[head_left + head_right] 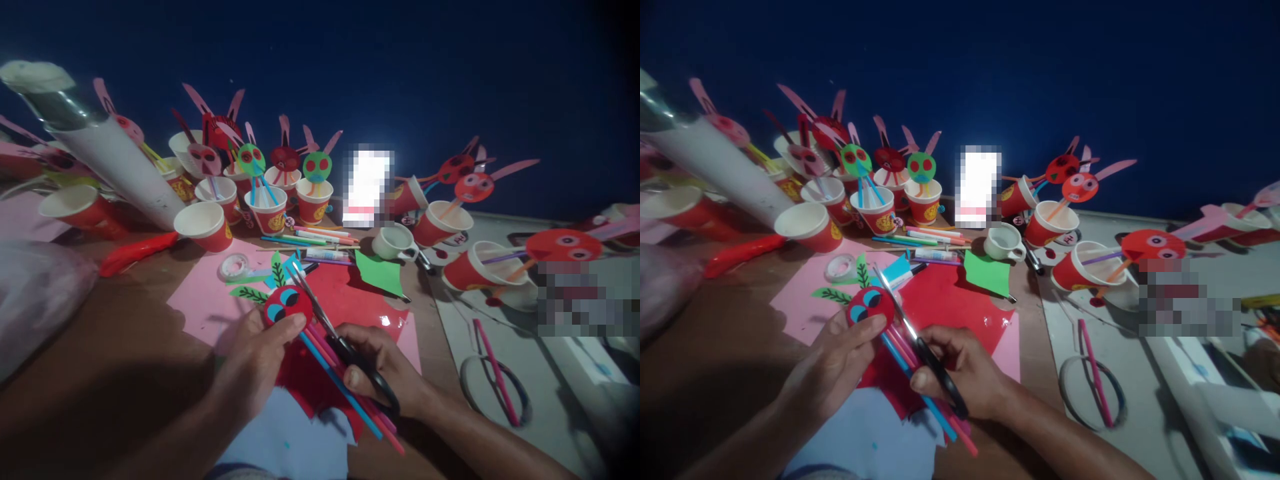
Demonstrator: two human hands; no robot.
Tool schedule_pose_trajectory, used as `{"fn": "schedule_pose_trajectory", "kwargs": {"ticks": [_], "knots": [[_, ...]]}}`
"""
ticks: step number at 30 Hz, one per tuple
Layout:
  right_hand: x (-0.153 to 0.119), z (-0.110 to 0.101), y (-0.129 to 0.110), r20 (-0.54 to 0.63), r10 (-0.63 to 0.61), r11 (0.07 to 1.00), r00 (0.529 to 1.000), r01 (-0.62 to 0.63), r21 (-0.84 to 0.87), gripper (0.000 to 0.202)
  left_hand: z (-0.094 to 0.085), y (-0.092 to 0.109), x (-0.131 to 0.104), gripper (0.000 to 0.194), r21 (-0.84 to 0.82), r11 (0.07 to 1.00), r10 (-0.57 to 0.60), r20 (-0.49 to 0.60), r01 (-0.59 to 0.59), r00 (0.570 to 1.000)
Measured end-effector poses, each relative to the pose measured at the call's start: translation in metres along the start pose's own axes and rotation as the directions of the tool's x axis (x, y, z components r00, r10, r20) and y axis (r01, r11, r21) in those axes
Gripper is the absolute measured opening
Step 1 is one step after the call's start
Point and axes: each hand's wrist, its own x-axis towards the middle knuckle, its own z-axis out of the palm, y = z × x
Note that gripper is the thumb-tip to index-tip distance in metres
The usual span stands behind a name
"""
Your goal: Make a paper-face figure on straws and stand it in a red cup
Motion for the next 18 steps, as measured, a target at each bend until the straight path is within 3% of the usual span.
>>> {"fn": "schedule_pose_trajectory", "kwargs": {"ticks": [8,12,18], "knots": [[0.0,-0.004,-0.001,-0.056,-0.051,0.999,0.997,0.052,0.003,0.04,-0.003,-0.001,0.002,0.004,0.019,0.998,0.055,-0.033,-0.054,0.998],[0.0,-0.01,0.002,-0.024,-0.099,0.995,0.995,0.099,-0.006,0.044,-0.007,-0.003,0.006,0.004,0.033,0.994,0.108,-0.05,-0.106,0.993],[0.003,-0.014,0.008,-0.05,-0.123,0.992,0.991,0.121,-0.03,0.04,-0.016,-0.005,0.015,0.009,0.034,0.988,0.155,-0.18,-0.151,0.971]]}}
